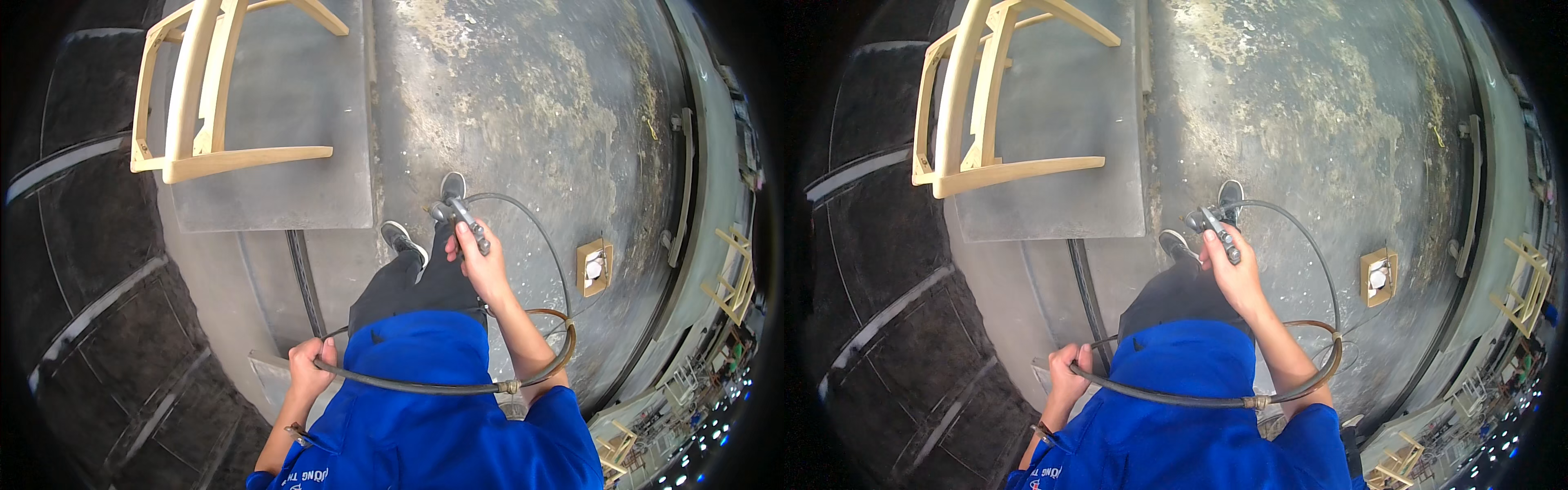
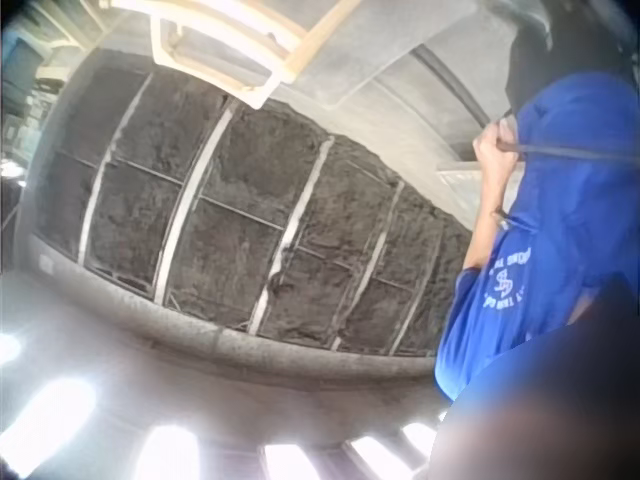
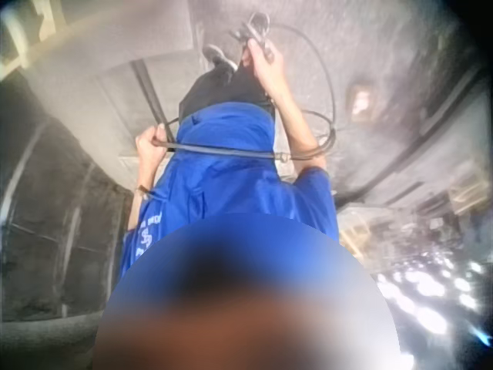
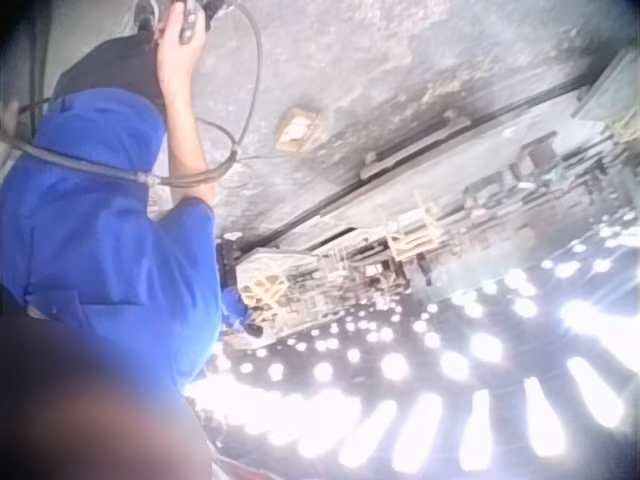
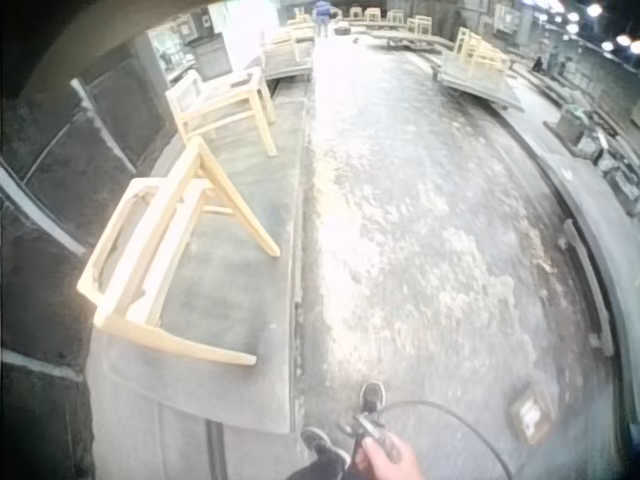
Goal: The person uses a spray gun to apply finish to wooden chair frames in a workshop. They rotate each chair to coat all sides, then place it on a platform before moving to the next unit.
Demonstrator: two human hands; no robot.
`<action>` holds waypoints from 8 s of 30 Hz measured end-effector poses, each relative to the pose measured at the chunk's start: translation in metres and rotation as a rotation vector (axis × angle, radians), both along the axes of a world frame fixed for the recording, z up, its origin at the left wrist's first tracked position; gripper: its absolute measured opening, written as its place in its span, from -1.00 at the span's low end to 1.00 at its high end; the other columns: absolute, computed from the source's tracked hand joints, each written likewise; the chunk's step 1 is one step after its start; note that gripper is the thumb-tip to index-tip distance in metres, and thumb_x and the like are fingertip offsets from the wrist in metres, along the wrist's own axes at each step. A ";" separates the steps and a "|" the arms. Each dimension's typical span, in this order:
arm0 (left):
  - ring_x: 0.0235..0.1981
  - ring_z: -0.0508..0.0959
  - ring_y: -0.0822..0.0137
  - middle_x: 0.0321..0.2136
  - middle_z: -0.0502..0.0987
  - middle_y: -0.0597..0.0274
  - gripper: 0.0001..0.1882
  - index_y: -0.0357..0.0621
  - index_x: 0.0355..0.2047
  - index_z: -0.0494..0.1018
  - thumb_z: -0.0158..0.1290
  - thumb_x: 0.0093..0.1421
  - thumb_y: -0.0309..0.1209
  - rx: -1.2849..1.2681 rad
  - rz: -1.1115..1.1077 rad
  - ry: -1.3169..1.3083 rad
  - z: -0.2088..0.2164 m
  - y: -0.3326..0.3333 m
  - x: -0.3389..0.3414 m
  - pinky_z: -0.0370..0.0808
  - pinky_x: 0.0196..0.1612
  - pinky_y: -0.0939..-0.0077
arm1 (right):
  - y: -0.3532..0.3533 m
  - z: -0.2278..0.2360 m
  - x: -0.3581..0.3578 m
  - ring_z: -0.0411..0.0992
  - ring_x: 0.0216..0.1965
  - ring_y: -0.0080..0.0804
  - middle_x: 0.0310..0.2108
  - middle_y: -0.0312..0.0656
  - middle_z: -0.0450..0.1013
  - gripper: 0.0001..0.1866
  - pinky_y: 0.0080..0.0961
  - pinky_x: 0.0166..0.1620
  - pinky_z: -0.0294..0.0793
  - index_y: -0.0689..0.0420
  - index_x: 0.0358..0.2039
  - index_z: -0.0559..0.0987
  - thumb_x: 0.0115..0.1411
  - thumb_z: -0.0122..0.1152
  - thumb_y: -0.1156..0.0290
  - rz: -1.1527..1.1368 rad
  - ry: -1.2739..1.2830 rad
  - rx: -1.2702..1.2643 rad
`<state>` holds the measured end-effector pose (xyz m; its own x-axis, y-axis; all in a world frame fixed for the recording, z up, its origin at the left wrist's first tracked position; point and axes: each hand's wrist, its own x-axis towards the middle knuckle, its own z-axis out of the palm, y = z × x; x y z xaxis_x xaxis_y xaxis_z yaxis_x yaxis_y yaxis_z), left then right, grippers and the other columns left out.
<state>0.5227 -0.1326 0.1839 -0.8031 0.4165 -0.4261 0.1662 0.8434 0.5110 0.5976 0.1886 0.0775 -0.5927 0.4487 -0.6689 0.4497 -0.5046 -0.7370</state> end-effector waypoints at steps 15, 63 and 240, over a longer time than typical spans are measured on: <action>-0.66 0.42 -0.14 -0.70 0.39 -0.10 -0.58 -0.23 -0.70 0.31 0.16 0.23 -0.34 0.043 -0.057 -0.145 0.043 0.087 -0.011 0.33 -0.56 0.09 | 0.094 0.112 -0.002 0.38 -0.59 -0.63 -0.47 -0.19 0.53 -0.57 -0.69 -0.61 0.22 0.20 -0.09 0.49 0.43 0.03 0.03 0.117 0.195 -0.085; -0.25 0.62 0.12 -0.18 0.56 -0.04 -0.27 -0.50 0.00 0.41 0.22 0.22 0.06 1.605 1.769 0.005 -0.140 0.114 -0.436 0.61 -0.18 0.21 | 0.205 0.366 -0.344 0.29 -0.67 -0.65 -0.51 -0.03 0.53 -0.05 -0.70 -0.61 0.18 0.26 0.10 0.47 0.14 0.14 -0.46 0.461 0.574 0.607; 0.16 0.42 -0.03 0.05 0.54 0.10 -0.66 -0.12 0.10 0.49 -0.12 0.45 -0.28 -0.043 0.623 0.908 -0.034 0.115 -0.532 0.32 0.22 0.11 | 0.241 0.249 -0.354 0.37 -0.59 -0.52 -0.45 -0.11 0.46 -0.10 -0.70 -0.54 0.26 0.29 -0.24 0.46 0.27 -0.24 -0.49 0.172 0.598 0.516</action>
